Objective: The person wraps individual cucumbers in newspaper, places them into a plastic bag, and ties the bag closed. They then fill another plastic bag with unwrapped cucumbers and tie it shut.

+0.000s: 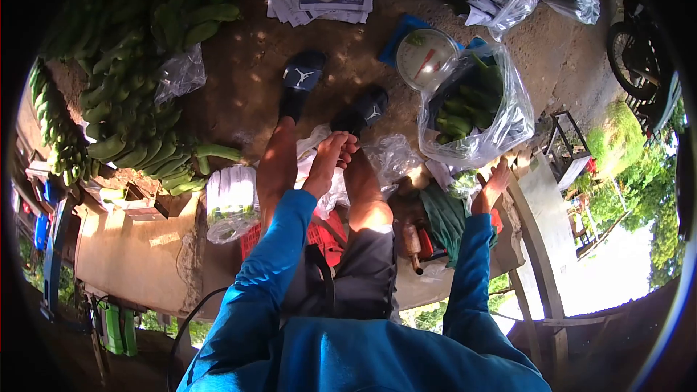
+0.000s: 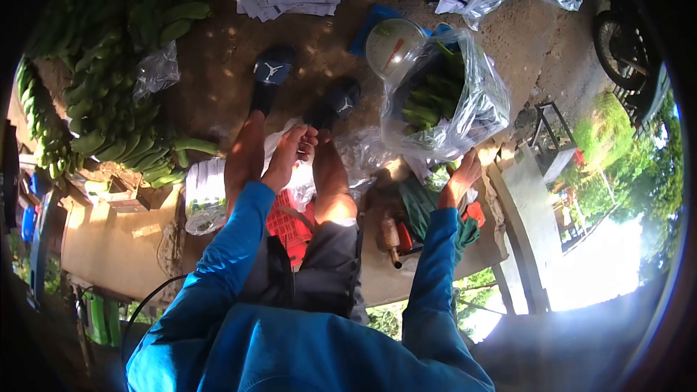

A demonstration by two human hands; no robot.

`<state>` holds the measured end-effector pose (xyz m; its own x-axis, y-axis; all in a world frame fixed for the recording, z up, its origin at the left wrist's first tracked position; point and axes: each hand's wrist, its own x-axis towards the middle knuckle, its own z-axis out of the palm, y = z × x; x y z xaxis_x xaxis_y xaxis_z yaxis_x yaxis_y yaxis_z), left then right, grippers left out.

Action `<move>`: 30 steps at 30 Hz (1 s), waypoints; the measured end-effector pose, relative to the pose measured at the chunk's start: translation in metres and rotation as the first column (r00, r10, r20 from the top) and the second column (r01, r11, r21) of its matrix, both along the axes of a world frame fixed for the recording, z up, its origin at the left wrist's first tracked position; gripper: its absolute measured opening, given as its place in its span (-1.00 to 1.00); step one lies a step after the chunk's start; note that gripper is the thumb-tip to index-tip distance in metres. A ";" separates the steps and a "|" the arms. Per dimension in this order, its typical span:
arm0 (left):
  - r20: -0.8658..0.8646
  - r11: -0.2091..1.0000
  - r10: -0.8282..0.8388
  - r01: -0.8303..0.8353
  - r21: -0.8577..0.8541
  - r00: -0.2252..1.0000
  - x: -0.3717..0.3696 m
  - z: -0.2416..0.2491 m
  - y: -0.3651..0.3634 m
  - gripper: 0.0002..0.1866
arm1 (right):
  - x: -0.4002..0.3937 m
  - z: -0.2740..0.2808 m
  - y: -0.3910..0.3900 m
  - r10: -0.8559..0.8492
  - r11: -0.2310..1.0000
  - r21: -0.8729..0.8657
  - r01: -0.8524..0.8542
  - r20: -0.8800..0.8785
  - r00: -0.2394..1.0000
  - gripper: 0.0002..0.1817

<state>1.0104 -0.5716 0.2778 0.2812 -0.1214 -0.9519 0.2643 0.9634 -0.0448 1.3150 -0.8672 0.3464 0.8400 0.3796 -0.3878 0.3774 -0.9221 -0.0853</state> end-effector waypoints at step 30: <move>0.070 0.431 -0.331 0.085 0.898 0.941 0.240 -0.180 -0.048 -0.87 | -0.009 -0.021 0.150 -0.380 -0.162 0.420 0.893 -0.862 0.336 -0.82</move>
<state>1.2506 -0.6198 0.0975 0.5657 0.6540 -0.5022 0.3452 0.3653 0.8645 1.3060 -0.7173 0.3255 0.7375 -0.0272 -0.6748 -0.6710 0.0838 -0.7367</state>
